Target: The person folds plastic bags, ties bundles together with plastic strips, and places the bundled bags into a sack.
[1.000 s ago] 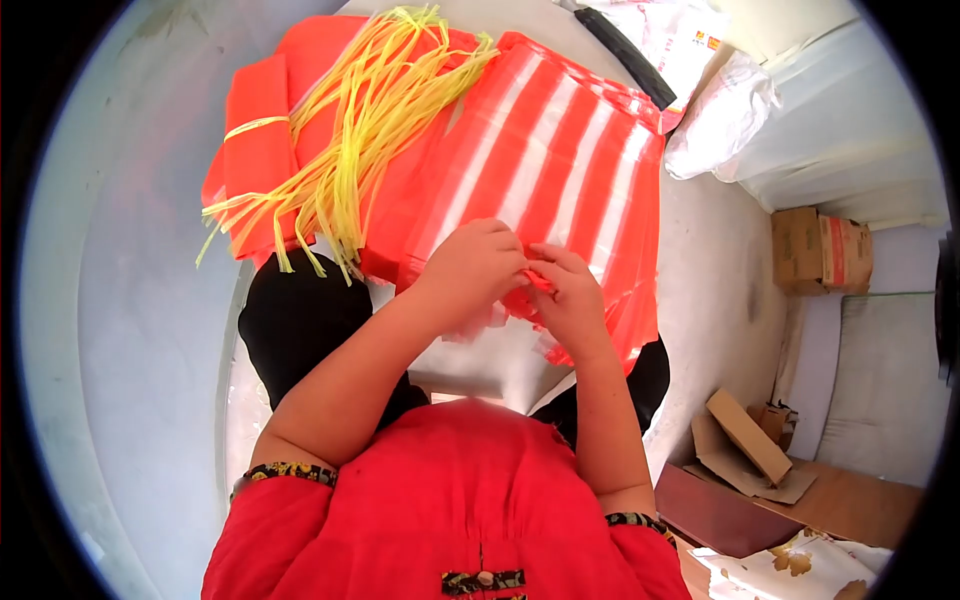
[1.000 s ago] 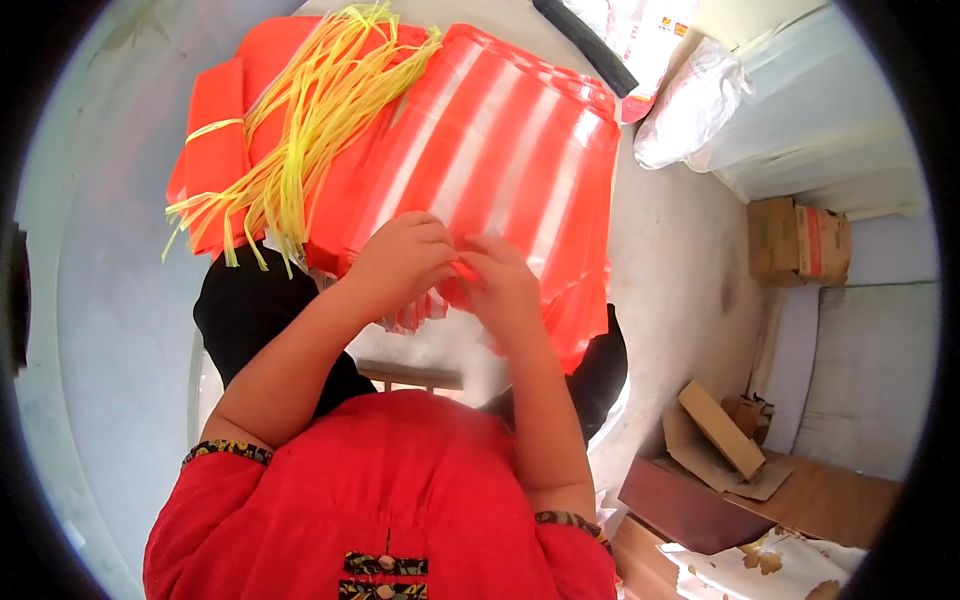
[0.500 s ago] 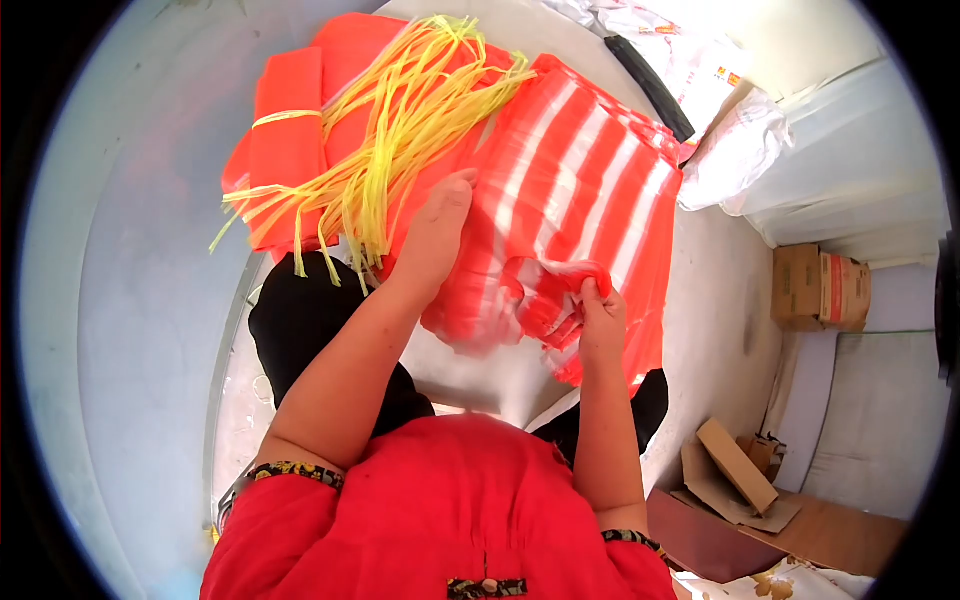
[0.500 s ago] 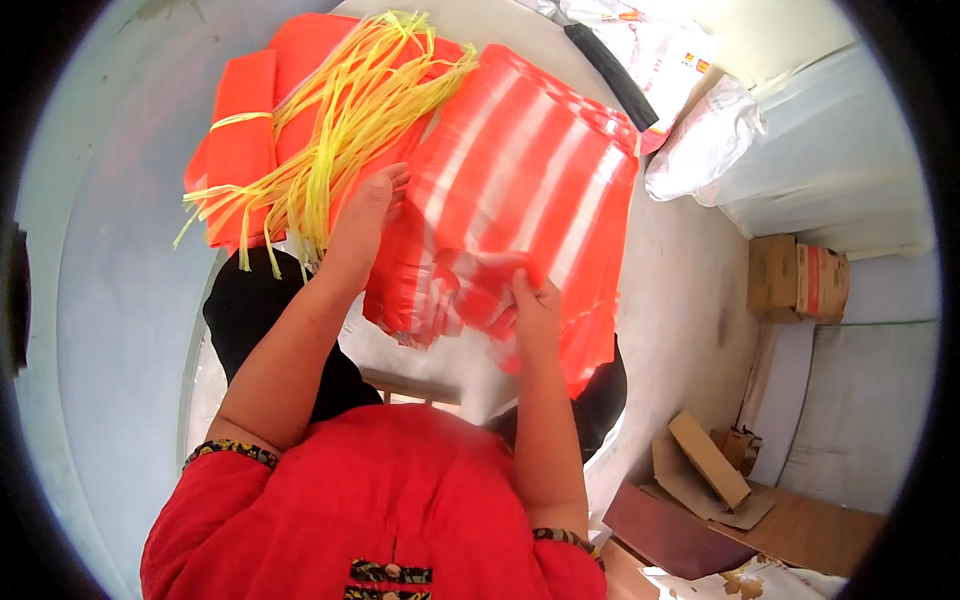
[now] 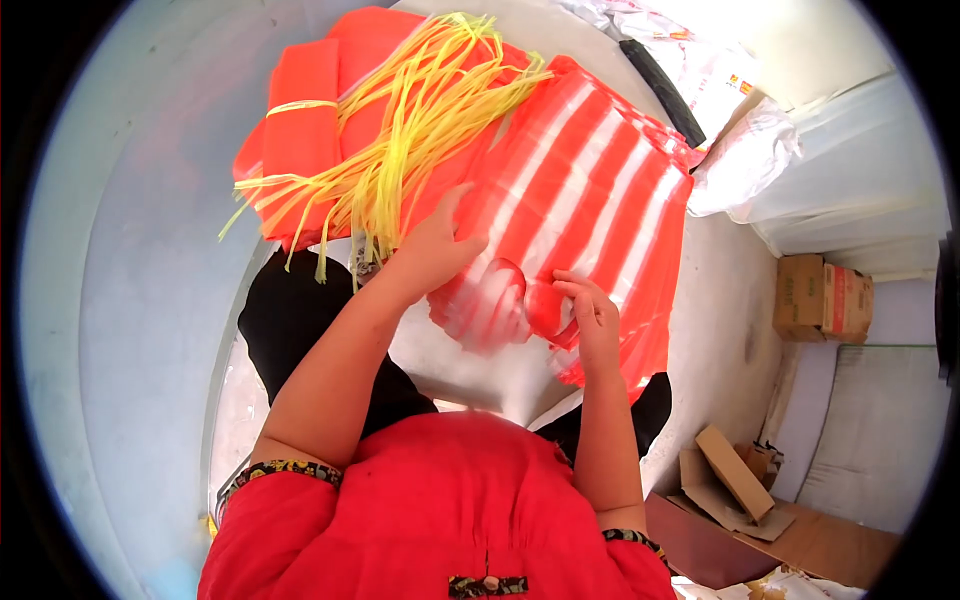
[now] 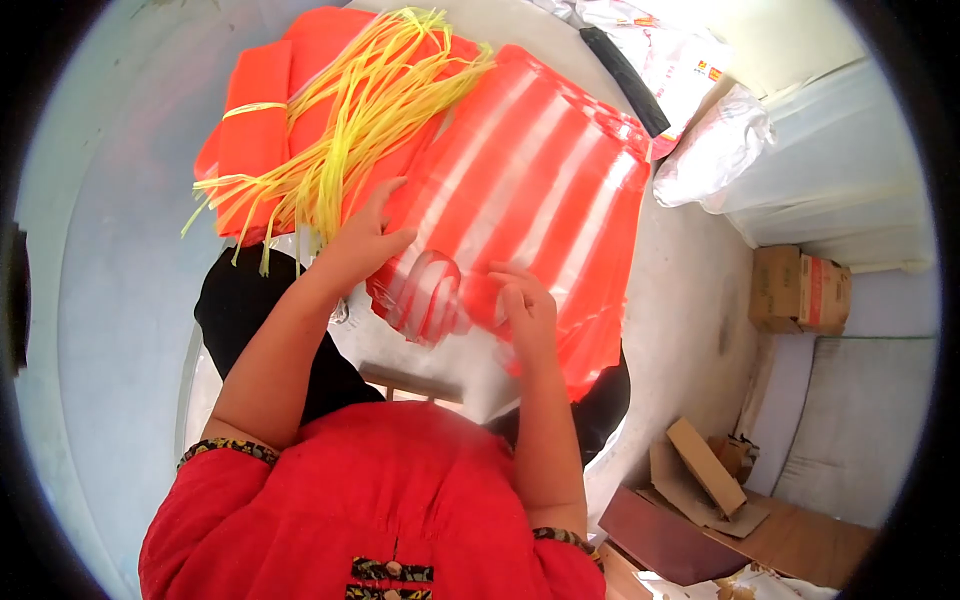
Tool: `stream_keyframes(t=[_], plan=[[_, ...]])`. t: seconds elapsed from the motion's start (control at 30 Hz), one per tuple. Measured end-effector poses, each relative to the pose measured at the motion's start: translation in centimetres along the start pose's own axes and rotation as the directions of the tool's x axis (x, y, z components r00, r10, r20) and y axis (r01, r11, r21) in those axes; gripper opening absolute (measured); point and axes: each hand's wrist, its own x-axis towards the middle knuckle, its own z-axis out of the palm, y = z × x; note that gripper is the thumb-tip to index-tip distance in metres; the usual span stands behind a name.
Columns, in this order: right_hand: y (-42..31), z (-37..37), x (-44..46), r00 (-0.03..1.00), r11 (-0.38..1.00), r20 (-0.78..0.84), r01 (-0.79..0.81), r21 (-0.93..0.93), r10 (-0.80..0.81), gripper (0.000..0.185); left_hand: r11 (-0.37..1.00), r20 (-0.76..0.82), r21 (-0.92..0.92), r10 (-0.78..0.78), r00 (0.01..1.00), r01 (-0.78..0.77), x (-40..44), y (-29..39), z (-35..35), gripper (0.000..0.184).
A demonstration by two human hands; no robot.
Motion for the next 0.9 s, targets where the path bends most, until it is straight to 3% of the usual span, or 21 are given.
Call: stream_keyframes(t=[0.07,0.13,0.23,0.33,0.47,0.57,0.67,0.77,0.87,0.9], plan=[[-0.6,0.6,-0.2,0.999,0.993,-0.007,0.032,-0.114,-0.033,0.028,0.989,0.099,-0.083,-0.111,0.989,0.119,-0.9,0.1,-1.2,0.075],[-2.0,2.3,-0.6,0.992,0.953,-0.066,0.085,-0.291,-0.109,0.027,0.985,0.113,-0.14,-0.089,0.99,0.104,-1.7,-0.2,-1.8,0.075],[-2.3,4.2,-0.3,0.904,0.696,0.152,0.408,-0.591,-0.4,0.032,0.966,0.15,-0.234,-0.077,0.986,0.111,-2.3,-0.6,-2.3,0.074],[-2.3,6.9,-0.2,0.827,0.492,0.311,0.536,-0.686,-0.467,0.042,0.929,0.177,-0.344,-0.081,0.981,0.138,-3.0,0.2,-2.4,0.073],[-1.7,10.0,-0.8,0.617,0.174,0.472,0.704,-0.689,-0.63,0.041,0.919,0.205,-0.376,-0.043,0.978,0.119,-2.8,0.1,-2.5,0.072],[-1.3,11.1,-0.9,0.441,0.034,0.468,0.754,-0.656,-0.766,0.032,0.929,0.228,-0.354,-0.03,0.973,0.112,-2.6,-0.1,-2.3,0.071],[-3.1,10.6,-1.1,0.507,0.106,0.49,0.763,-0.637,-0.709,0.03,0.971,0.226,-0.237,0.024,0.974,0.031,-2.3,-0.4,-2.4,0.055],[-3.8,10.2,-0.9,0.544,0.226,0.381,0.748,-0.624,-0.747,0.032,0.968,0.09,-0.157,0.21,0.974,-0.194,-1.2,-1.4,-1.3,0.038],[-4.7,8.7,-0.7,0.621,0.358,0.281,0.702,-0.616,-0.732,0.027,0.946,0.157,-0.323,0.027,0.987,0.025,-0.8,-0.2,-1.2,0.035],[-4.6,8.1,-0.8,0.718,0.502,0.172,0.618,-0.605,-0.675,0.027,0.969,0.102,-0.243,0.074,0.992,-0.047,-0.2,-0.6,-1.0,0.034]])
